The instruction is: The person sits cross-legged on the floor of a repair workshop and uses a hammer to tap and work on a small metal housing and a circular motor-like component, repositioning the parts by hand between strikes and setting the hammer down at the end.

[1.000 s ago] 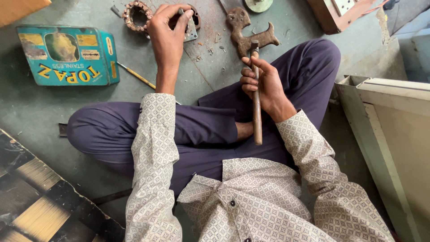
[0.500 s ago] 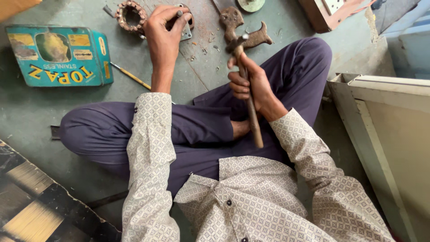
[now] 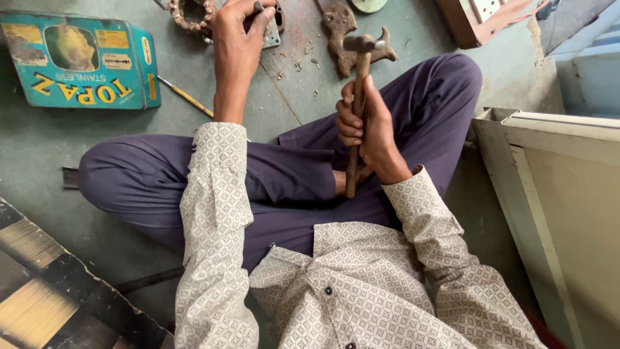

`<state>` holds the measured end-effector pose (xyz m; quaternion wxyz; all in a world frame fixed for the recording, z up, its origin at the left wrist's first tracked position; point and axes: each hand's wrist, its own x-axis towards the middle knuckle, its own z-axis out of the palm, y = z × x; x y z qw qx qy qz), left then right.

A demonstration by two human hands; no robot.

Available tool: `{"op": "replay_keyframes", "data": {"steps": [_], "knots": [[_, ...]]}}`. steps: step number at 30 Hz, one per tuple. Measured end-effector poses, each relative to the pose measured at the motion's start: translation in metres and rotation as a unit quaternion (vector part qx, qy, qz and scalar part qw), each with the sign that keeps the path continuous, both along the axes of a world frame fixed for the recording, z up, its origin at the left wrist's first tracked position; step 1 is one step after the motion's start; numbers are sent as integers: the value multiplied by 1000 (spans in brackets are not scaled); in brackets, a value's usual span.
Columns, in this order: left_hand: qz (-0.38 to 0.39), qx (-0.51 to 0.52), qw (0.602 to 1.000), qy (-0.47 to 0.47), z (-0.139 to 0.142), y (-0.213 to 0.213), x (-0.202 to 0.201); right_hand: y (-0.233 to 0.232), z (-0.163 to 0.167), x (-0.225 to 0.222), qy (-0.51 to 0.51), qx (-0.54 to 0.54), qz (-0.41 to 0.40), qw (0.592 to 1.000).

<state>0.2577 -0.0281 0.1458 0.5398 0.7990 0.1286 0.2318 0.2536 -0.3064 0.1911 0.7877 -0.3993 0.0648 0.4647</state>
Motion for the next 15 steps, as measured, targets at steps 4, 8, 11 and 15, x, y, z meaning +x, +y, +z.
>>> {"op": "replay_keyframes", "data": {"steps": [4,8,11,15], "knots": [[-12,-2,1000,-28,-2,2,0,-4,-2,2,2,-12,5,1000],[6,2,999,36,0,2,0,-3,0,-3,19,-36,17,999],[22,51,998,-4,3,0,2,-1,3,-4,15,-51,16,998],[15,40,999,-30,9,-3,3,7,11,-1,-7,-89,-1,996]]}}
